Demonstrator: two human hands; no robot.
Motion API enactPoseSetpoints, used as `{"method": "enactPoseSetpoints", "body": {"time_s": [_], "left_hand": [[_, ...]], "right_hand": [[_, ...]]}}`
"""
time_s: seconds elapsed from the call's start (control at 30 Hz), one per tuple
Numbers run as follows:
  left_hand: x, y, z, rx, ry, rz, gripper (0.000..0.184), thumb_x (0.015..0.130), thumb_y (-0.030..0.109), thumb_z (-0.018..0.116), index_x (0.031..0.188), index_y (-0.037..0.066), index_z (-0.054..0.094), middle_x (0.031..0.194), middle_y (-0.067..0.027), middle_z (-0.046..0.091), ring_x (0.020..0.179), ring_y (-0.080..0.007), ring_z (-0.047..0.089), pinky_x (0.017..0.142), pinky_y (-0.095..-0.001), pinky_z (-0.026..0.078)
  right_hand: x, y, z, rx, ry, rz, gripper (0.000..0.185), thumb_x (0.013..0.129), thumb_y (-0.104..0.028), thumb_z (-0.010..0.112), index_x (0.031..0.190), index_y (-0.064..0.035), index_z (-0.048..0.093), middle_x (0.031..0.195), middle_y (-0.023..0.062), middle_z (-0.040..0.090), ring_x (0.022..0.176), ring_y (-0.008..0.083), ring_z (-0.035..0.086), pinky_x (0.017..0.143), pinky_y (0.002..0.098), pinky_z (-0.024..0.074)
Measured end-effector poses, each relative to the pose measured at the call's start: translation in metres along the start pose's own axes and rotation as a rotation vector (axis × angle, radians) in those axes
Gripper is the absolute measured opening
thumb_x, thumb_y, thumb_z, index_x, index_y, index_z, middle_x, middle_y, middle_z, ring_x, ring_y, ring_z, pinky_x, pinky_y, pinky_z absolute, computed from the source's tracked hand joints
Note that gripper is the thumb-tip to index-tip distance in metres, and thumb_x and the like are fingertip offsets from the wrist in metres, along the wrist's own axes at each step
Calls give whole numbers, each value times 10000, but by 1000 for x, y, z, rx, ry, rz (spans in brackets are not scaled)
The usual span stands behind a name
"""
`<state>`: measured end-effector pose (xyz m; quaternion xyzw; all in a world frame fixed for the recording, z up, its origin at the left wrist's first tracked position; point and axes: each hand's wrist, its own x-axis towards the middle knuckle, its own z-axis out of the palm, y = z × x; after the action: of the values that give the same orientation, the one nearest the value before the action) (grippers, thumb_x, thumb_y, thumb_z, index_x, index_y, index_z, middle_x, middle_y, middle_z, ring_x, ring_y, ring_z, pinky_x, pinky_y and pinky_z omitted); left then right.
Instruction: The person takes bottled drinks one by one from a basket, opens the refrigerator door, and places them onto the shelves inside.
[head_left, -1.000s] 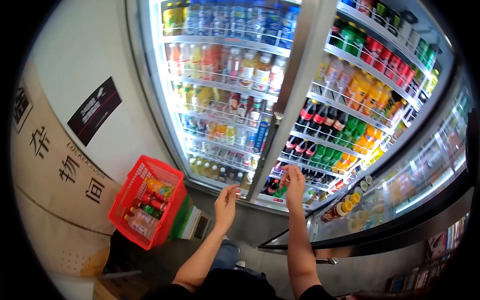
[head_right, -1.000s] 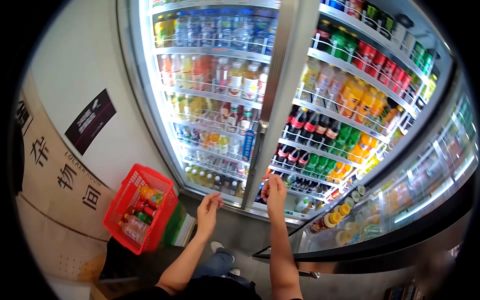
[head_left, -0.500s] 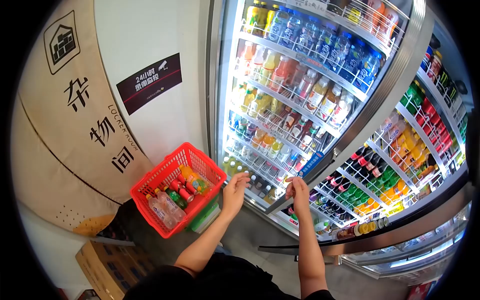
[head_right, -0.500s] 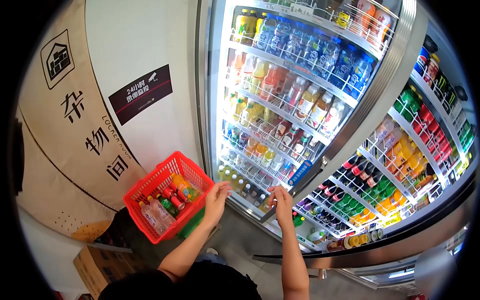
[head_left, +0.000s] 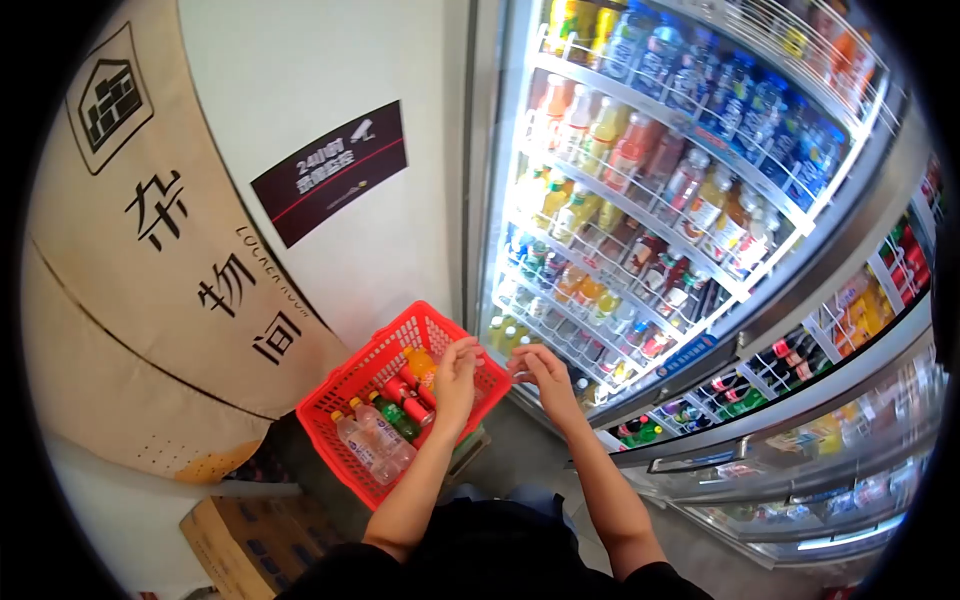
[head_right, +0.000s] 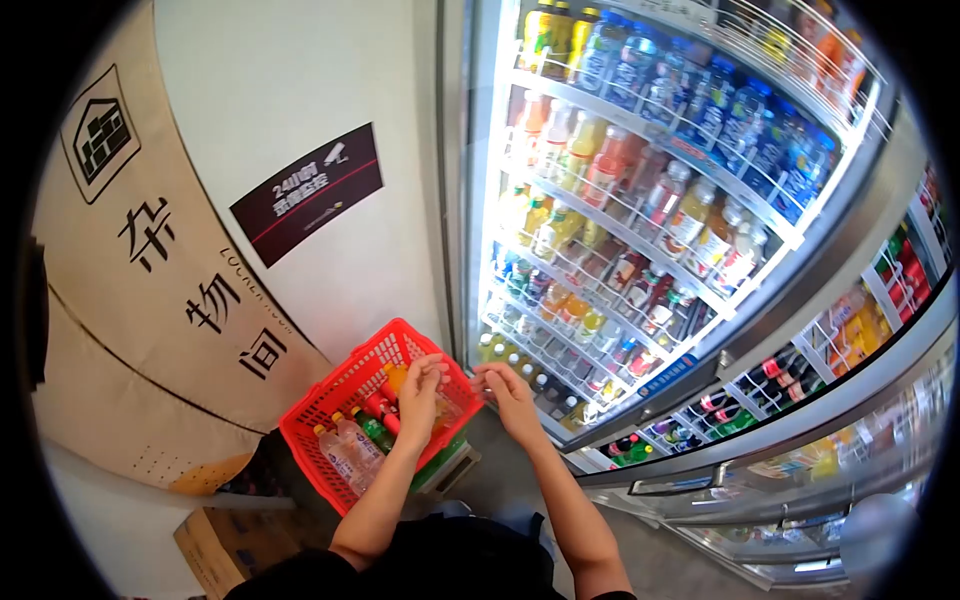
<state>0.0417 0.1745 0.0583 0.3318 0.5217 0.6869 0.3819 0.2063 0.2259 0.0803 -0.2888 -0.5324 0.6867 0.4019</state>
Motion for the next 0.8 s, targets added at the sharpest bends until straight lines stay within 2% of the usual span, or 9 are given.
{"method": "enactPoseSetpoints", "body": {"time_s": [0.13, 0.2, 0.33, 0.53, 0.63, 0.67, 0.73, 0.77, 0.8], "left_hand": [[14, -8, -69, 18, 188, 15, 242, 988, 65, 479, 1201, 19, 583, 1045, -77, 640, 932, -118, 606, 791, -250, 486], [14, -11, -97, 14, 323, -4, 237, 989, 64, 480, 1196, 13, 585, 1025, -59, 636, 905, -108, 597, 782, -241, 481], [1, -14, -135, -13, 496, 31, 229, 994, 70, 481, 1191, 15, 585, 998, -43, 632, 844, -84, 565, 768, -206, 462], [-8, -53, -167, 29, 644, 20, 234, 982, 107, 518, 1189, 18, 580, 990, -61, 665, 863, -111, 590, 768, -238, 471], [-6, -105, -164, 54, 593, -144, 269, 949, 83, 536, 1209, 24, 565, 930, -65, 637, 850, -116, 587, 769, -247, 467], [-4, -104, -152, 83, 614, -317, 300, 940, 114, 563, 1226, 25, 559, 913, -55, 616, 848, -129, 583, 775, -261, 468], [4, -149, -151, 155, 528, -472, 336, 925, 134, 561, 1240, 19, 564, 988, -91, 638, 913, -165, 596, 814, -298, 476], [10, -182, -151, 151, 532, -471, 336, 925, 134, 561, 1240, 19, 564, 988, -91, 638, 913, -165, 596, 814, -298, 476], [17, -218, -153, 182, 502, -490, 323, 922, 109, 540, 1237, 43, 560, 945, -63, 627, 833, -141, 585, 724, -282, 468]], "right_hand": [[42, 21, 40, -26, -137, 29, 267, 1032, -186, 451, 1195, -15, 575, 1040, 85, 651, 945, 150, 627, 839, 294, 515], [59, 26, 60, -47, -164, 42, 270, 1041, -204, 451, 1210, -32, 572, 1061, 55, 640, 947, 121, 598, 854, 267, 482], [90, 52, 90, -14, -311, 106, 266, 1035, -213, 461, 1207, -44, 574, 1080, 67, 636, 987, 134, 609, 841, 275, 491], [123, 103, 113, -17, -398, 190, 267, 1026, -204, 465, 1203, -41, 579, 1089, 70, 645, 992, 150, 618, 832, 280, 494], [137, 164, 93, -294, -335, 244, 284, 1000, -234, 511, 1213, -57, 574, 1095, 65, 653, 1001, 156, 617, 860, 299, 479], [142, 198, 80, -297, -343, 238, 284, 1000, -234, 511, 1213, -57, 574, 1095, 65, 653, 1001, 156, 617, 860, 299, 479], [148, 263, 57, -557, -255, 243, 375, 972, -228, 543, 1317, -81, 525, 1176, 97, 640, 1065, 194, 602, 893, 323, 475], [149, 275, 52, -560, -260, 241, 375, 972, -228, 543, 1317, -81, 525, 1176, 97, 640, 1065, 194, 602, 893, 323, 475], [149, 284, 47, -677, -296, 292, 459, 952, -243, 567, 1373, -85, 476, 1228, 126, 616, 1120, 229, 583, 923, 339, 467]]}}
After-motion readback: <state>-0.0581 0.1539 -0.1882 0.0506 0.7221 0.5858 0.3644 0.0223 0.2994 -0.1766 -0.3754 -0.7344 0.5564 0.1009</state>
